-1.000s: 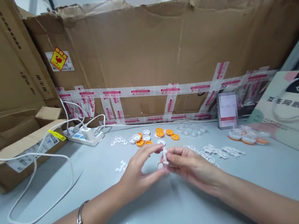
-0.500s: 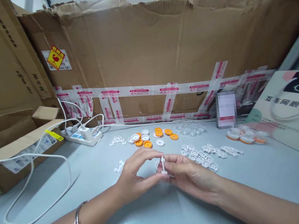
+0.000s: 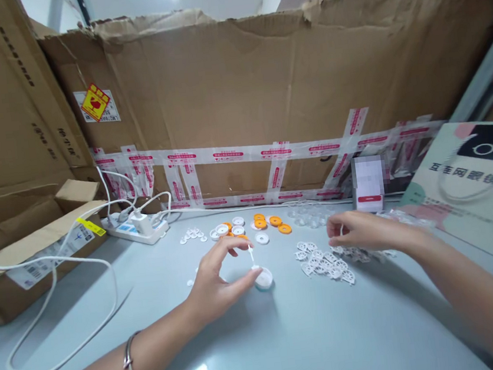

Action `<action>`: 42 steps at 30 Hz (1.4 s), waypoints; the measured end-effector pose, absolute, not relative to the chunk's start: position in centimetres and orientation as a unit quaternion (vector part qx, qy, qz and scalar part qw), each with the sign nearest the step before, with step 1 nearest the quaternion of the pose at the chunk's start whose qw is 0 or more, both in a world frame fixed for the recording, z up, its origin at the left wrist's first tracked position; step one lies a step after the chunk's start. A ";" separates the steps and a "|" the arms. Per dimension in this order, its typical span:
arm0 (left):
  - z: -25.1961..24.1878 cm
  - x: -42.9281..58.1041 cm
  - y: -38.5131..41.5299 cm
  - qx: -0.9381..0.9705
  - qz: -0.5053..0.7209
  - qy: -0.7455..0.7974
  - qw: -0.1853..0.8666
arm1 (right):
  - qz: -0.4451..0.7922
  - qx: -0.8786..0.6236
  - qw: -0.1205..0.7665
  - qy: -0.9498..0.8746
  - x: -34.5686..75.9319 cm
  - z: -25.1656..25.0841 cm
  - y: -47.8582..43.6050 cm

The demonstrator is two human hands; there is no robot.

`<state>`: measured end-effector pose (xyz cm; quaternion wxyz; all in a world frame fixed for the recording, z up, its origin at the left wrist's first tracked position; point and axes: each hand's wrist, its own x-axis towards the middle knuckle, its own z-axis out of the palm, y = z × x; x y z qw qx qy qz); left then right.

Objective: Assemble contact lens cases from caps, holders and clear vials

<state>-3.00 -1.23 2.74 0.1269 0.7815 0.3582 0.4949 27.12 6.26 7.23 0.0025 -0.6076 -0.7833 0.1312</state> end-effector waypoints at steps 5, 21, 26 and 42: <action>2.6 -3.0 -1.0 0.783 0.485 0.369 0.123 | 0.130 -0.624 -0.072 -0.767 28.0 6.8 6.6; 2.5 -3.1 -0.9 0.788 0.474 0.368 0.134 | 0.159 -0.607 -0.058 -0.777 28.5 6.6 7.0; 2.5 -3.1 -0.8 0.792 0.463 0.373 0.137 | 0.173 -0.597 -0.029 -0.783 28.2 6.7 7.1; 13.9 -3.6 0.3 0.860 0.421 0.289 0.005 | 0.211 -0.581 -0.048 -0.785 27.9 6.7 6.6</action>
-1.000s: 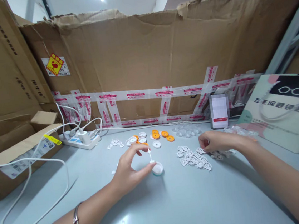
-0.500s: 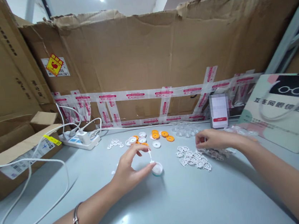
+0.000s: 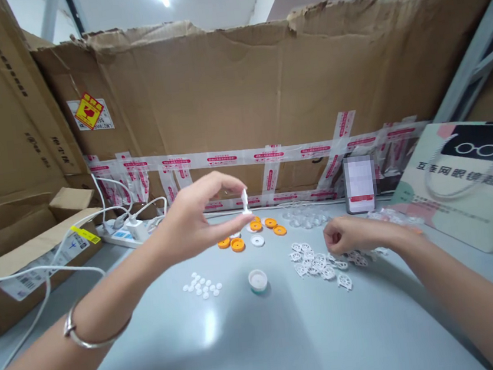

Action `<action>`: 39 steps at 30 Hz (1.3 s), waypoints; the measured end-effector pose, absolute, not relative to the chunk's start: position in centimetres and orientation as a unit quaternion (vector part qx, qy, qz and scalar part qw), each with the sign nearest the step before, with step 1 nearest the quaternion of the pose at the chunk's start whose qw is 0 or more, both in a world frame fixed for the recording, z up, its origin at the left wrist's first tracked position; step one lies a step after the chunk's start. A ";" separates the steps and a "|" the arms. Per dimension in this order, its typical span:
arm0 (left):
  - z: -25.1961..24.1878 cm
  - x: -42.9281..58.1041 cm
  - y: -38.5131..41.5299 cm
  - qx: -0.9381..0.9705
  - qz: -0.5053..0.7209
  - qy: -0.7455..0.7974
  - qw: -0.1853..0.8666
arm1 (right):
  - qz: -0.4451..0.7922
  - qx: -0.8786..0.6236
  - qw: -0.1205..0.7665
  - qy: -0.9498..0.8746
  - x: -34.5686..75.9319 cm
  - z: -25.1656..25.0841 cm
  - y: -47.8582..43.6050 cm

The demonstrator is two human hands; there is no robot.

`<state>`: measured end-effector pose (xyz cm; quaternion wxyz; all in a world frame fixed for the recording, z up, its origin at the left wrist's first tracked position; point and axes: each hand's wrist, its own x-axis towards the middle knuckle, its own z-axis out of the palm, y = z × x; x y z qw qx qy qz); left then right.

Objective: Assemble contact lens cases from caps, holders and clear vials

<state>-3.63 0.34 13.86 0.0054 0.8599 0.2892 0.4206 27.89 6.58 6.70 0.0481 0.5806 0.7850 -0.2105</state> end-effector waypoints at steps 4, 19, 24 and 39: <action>15.8 -3.7 0.1 0.840 0.468 0.274 -0.015 | -0.202 0.581 0.043 0.787 27.9 6.4 6.7; 13.9 -2.4 -0.2 0.885 0.382 0.267 0.012 | -0.263 0.547 -0.065 0.792 27.6 7.9 5.6; 13.9 -1.8 -1.1 0.866 0.412 0.284 0.015 | -0.358 0.445 -0.359 0.739 23.5 10.5 3.2; 16.5 -1.5 -5.6 0.795 0.570 0.203 -0.033 | -0.329 0.172 -0.674 0.639 13.5 16.2 -5.1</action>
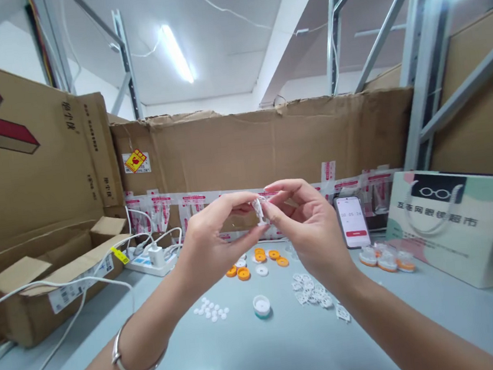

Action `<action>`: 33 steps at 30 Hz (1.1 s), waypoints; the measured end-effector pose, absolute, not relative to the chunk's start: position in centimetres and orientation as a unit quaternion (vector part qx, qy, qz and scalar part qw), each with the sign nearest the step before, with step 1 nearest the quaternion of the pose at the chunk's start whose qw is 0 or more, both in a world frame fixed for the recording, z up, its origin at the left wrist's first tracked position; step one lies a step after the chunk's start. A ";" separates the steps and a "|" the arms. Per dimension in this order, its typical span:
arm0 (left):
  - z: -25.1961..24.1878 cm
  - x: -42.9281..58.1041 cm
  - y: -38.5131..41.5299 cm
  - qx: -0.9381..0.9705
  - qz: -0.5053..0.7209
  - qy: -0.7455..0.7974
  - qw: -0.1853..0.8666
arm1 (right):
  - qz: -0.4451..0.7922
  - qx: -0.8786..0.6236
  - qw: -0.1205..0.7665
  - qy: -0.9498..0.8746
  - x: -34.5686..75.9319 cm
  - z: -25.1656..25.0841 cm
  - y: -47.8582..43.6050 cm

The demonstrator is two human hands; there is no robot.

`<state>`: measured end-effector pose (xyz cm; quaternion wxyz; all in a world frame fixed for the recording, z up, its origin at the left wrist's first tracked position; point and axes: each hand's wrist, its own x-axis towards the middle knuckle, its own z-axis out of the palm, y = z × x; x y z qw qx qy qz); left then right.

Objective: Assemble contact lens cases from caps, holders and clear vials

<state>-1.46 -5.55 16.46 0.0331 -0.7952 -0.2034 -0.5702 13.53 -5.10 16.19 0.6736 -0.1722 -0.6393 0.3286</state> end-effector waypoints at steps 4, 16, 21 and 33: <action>17.7 -1.6 -7.1 -0.791 -0.588 -0.169 0.024 | 0.369 -0.127 0.671 -0.630 13.2 16.9 -6.7; 19.6 -1.4 -11.3 -0.809 -0.583 -0.070 0.037 | 0.538 -0.023 0.551 -0.638 14.9 19.2 -10.3; 19.4 -1.5 -12.4 -0.821 -0.565 -0.077 0.037 | 0.545 -0.044 0.466 -0.696 16.1 19.3 -10.5; 19.2 -1.6 -13.1 -0.815 -0.548 -0.120 0.141 | 0.576 -0.036 0.462 -0.674 15.7 19.2 -11.0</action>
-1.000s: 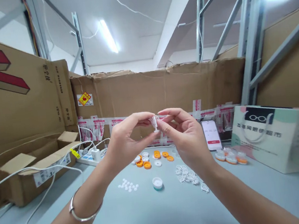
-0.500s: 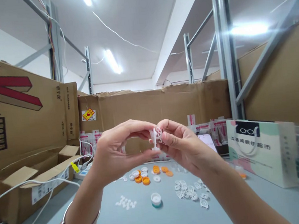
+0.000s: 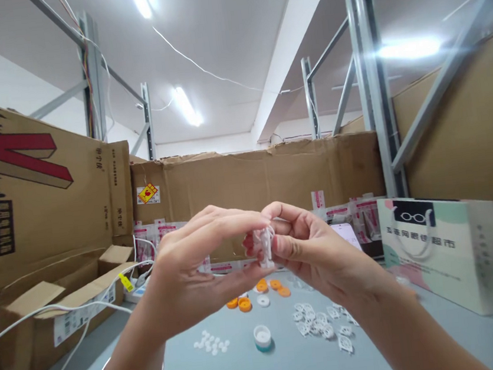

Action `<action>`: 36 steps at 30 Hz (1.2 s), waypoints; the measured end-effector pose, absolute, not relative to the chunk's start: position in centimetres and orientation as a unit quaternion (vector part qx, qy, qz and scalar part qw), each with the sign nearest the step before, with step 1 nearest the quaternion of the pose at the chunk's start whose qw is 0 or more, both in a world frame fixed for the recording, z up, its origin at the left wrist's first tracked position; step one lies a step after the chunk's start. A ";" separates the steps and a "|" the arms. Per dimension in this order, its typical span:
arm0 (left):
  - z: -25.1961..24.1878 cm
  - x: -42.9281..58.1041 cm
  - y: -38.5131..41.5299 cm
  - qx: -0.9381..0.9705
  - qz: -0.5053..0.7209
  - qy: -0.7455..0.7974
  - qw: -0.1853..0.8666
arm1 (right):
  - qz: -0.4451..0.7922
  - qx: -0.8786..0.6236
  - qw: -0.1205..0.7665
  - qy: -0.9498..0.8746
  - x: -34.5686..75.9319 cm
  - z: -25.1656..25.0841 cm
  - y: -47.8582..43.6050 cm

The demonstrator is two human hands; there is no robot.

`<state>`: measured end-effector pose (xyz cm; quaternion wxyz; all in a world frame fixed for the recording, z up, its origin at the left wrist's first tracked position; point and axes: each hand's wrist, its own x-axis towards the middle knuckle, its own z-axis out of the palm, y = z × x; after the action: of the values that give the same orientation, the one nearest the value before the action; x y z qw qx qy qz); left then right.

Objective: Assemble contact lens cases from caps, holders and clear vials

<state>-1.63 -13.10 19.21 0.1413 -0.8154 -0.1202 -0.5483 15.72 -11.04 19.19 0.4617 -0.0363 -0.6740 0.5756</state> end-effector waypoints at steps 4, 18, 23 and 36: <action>19.4 -1.9 -13.2 -0.798 -0.566 -0.127 0.164 | 0.559 -0.028 0.487 -0.670 15.6 19.1 -11.2; 19.1 -1.6 -13.9 -0.765 -0.506 -0.182 0.353 | 0.487 -0.056 0.517 -0.702 15.8 18.9 -10.9; 19.0 -1.4 -14.2 -0.757 -0.512 -0.184 0.362 | 0.480 -0.050 0.512 -0.711 15.9 18.8 -11.0; 18.7 -1.6 -14.7 -0.774 -0.502 -0.195 0.333 | 0.440 -0.093 0.529 -0.720 16.0 18.7 -11.2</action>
<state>-1.62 -14.73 18.74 0.3332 -0.7740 -0.1953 -0.5018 16.00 -11.24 18.70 0.5291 -0.0933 -0.7196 0.4399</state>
